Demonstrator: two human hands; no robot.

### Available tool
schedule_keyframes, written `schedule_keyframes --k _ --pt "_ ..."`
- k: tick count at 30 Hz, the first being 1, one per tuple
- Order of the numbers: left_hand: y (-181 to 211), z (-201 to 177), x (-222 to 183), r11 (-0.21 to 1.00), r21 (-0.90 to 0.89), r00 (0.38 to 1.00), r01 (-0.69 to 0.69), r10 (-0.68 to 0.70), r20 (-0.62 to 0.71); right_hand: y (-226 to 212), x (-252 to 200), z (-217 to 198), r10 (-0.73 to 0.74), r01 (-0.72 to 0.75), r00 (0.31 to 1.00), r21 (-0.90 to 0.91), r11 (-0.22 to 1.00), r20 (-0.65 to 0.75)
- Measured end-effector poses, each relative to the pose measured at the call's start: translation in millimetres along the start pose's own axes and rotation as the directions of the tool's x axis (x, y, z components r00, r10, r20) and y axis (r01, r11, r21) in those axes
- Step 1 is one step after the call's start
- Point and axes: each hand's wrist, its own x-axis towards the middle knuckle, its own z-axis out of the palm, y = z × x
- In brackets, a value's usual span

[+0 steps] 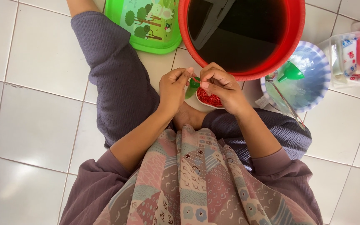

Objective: Filling small plastic bags with liquid using a funnel and ladle, then sealing them with rubber bands.

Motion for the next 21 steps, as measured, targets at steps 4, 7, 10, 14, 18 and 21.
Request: schedule_keyframes --k 4,7,10,14,18,21 --pt "-0.5 0.9 -0.6 0.998 -0.035 0.999 0.045 -0.044 0.032 -5.5 2.9 4.1 0.064 -0.054 0.996 0.149 0.987 -0.066" --pt "0.2 2.1 -4.7 0.996 -0.045 0.996 0.078 -0.075 0.048 -8.7 2.5 7.9 0.127 -0.099 0.987 0.241 0.965 -0.102" --pt "4.0 2.9 -6.6 0.994 -0.049 0.994 0.095 -0.092 0.059 -9.1 -0.6 8.6 0.158 -0.116 0.98 0.295 0.949 -0.122" --pt "-2.1 4.7 -1.9 0.998 0.019 0.996 0.052 -0.053 0.078 4.4 -4.2 -3.4 0.11 -0.108 0.99 0.02 0.994 -0.091" --pt "17.2 -1.1 -11.2 0.963 0.158 0.976 -0.219 0.217 0.031 -36.3 5.1 6.9 -0.109 0.151 0.988 -0.548 0.822 0.109" --pt "16.2 -3.0 -10.6 0.888 0.255 0.919 -0.384 0.394 0.012 -44.9 8.8 12.3 -0.172 0.306 0.952 -0.776 0.552 0.253"
